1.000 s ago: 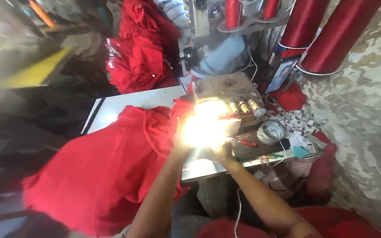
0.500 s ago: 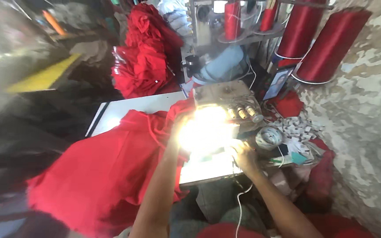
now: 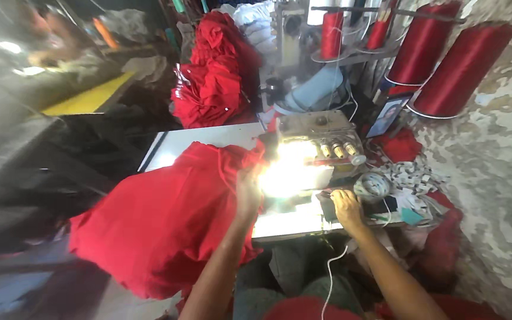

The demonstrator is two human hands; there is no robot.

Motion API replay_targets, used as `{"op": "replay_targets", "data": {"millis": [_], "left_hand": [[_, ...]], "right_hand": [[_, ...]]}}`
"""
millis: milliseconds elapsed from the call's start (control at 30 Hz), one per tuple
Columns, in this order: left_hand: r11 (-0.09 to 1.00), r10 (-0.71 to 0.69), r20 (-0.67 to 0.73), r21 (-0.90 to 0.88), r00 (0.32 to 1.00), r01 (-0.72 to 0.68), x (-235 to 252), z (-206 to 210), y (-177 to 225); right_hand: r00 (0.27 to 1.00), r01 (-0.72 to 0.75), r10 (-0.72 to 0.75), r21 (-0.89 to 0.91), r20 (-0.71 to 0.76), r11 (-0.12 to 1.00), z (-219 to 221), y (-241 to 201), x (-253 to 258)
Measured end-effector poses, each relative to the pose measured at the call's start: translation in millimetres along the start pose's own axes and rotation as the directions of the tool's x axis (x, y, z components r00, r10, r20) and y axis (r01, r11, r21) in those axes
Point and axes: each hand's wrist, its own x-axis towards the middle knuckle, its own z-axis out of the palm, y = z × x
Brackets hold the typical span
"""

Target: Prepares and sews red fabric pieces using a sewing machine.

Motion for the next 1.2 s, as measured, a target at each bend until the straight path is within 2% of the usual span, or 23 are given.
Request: {"op": "replay_targets", "data": {"millis": [100, 133, 200, 300, 400, 533, 633, 767, 800, 867, 933, 1000, 1033, 1067, 1100, 1167, 1200], "left_hand": [[1.0, 0.022, -0.01, 0.008, 1.0, -0.022, 1.5, -0.9, -0.6], [1.0, 0.025, -0.004, 0.012, 1.0, -0.025, 1.1, -0.9, -0.7], [0.999, 0.034, 0.015, 0.033, 0.999, -0.034, 0.2, -1.0, 1.1], [0.997, 0.032, 0.04, 0.07, 0.999, -0.035, 1.3, -1.4, 6.3], [0.997, 0.033, 0.054, 0.066, 0.998, -0.036, 0.3, -4.5, 6.8], [0.989, 0.117, 0.069, 0.082, 0.991, -0.123, 8.5, -6.6, -1.5], [0.96, 0.228, 0.124, 0.139, 0.966, -0.244, 17.0, -23.7, 1.5], [0.879, 0.405, 0.301, 0.131, 0.863, -0.458, 8.1, -76.6, 18.3], [0.853, 0.431, 0.366, 0.132, 0.824, -0.505, -3.9, -92.9, 24.0], [0.826, 0.423, 0.522, 0.114, 0.741, -0.552, -38.7, -118.4, 36.7], [0.86, 0.355, 0.671, 0.039, 0.651, -0.51, -79.5, -128.5, 41.5], [0.931, 0.231, 0.789, -0.01, 0.57, -0.364, -109.7, -128.6, 33.8], [0.964, 0.139, 0.821, 0.014, 0.553, -0.264, -116.8, -127.6, 27.4], [0.984, 0.024, 0.821, 0.081, 0.571, -0.158, -118.3, -127.8, 20.8], [0.985, -0.066, 0.751, 0.154, 0.657, -0.077, -115.4, -128.0, 11.5], [0.954, -0.129, 0.438, 0.3, 0.89, -0.01, -97.6, -126.9, -25.6], [0.928, -0.177, 0.283, 0.367, 0.943, 0.064, -81.3, -127.3, -45.1]], "right_hand": [[0.977, -0.016, 0.04, 0.117, -0.212, 0.993, -2.6, -16.0, 6.0], [0.973, -0.037, 0.078, 0.186, -0.218, 0.982, -9.4, -28.9, 11.2], [0.989, -0.097, 0.12, 0.239, -0.084, 0.966, -29.7, -60.3, 23.8], [0.997, 0.001, -0.015, 0.175, 0.076, 0.985, -54.2, -99.0, 47.7], [0.963, 0.068, -0.095, 0.114, 0.252, 0.991, -57.7, -127.4, 67.9], [0.939, 0.05, -0.084, 0.111, 0.334, 0.993, -40.1, -145.4, 85.7], [0.96, 0.103, -0.126, 0.106, 0.25, 0.989, -30.0, -140.8, 92.4], [0.955, 0.038, -0.116, 0.277, 0.271, 0.96, -57.0, -118.8, 74.5], [0.957, 0.047, -0.136, 0.328, 0.255, 0.944, -63.3, -107.3, 62.9], [0.968, 0.096, -0.161, 0.307, 0.193, 0.947, -57.1, -70.8, 41.4], [0.979, 0.13, -0.161, 0.22, 0.128, 0.967, -32.3, -26.0, 22.9], [0.974, 0.134, -0.152, 0.112, 0.169, 0.985, -17.7, 5.6, 8.9], [0.97, 0.14, -0.154, 0.083, 0.187, 0.987, -16.1, 13.2, 5.1], [0.968, 0.152, -0.161, 0.061, 0.195, 0.987, -15.9, 16.3, 3.4], [0.966, 0.169, -0.175, 0.049, 0.188, 0.984, -15.5, 15.0, 4.0], [0.966, 0.209, -0.22, 0.089, 0.139, 0.974, -14.2, -3.7, 9.8], [0.964, 0.226, -0.241, 0.13, 0.11, 0.965, -13.0, -19.3, 14.2]]}}
